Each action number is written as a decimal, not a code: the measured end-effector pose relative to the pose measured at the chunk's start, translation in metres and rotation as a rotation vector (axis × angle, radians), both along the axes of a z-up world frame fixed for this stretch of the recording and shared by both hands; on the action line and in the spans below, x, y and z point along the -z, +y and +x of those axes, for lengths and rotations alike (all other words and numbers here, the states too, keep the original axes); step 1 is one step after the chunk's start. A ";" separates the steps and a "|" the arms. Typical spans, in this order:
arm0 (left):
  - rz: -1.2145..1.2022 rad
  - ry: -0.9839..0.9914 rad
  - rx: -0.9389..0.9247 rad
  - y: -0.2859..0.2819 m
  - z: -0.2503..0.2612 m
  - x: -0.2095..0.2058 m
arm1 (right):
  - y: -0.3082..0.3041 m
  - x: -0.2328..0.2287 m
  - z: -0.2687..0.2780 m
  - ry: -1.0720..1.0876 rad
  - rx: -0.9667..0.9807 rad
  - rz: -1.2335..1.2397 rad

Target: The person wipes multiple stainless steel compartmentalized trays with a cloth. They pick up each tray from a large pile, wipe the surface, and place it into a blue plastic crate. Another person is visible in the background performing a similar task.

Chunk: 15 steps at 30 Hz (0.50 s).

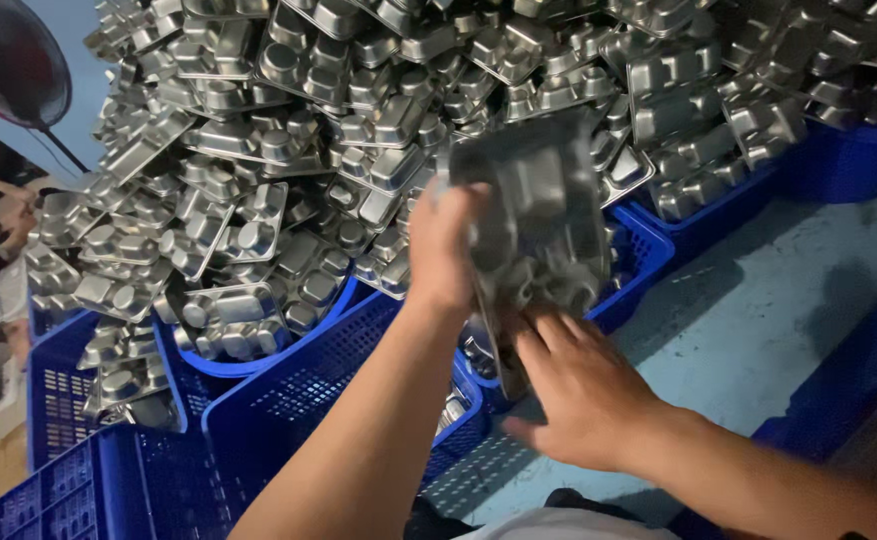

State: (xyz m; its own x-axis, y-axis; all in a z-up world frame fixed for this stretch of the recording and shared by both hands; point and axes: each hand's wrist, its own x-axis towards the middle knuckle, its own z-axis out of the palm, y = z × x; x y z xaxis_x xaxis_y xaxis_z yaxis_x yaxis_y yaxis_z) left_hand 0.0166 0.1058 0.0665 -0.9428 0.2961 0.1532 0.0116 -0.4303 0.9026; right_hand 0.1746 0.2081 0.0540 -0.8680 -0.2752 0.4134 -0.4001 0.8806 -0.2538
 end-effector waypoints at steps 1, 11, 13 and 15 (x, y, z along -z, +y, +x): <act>-0.105 0.137 0.003 0.000 0.001 -0.001 | -0.004 0.001 -0.003 -0.164 0.078 -0.033; 0.329 -0.405 0.020 -0.026 0.003 0.002 | -0.020 -0.018 -0.023 -0.664 0.363 -0.880; 0.344 -0.441 0.032 -0.043 0.003 0.009 | -0.024 -0.015 -0.020 -0.461 0.257 -0.534; 0.310 -0.544 -0.004 -0.067 0.006 0.017 | -0.030 -0.006 -0.023 -0.117 -0.038 -0.026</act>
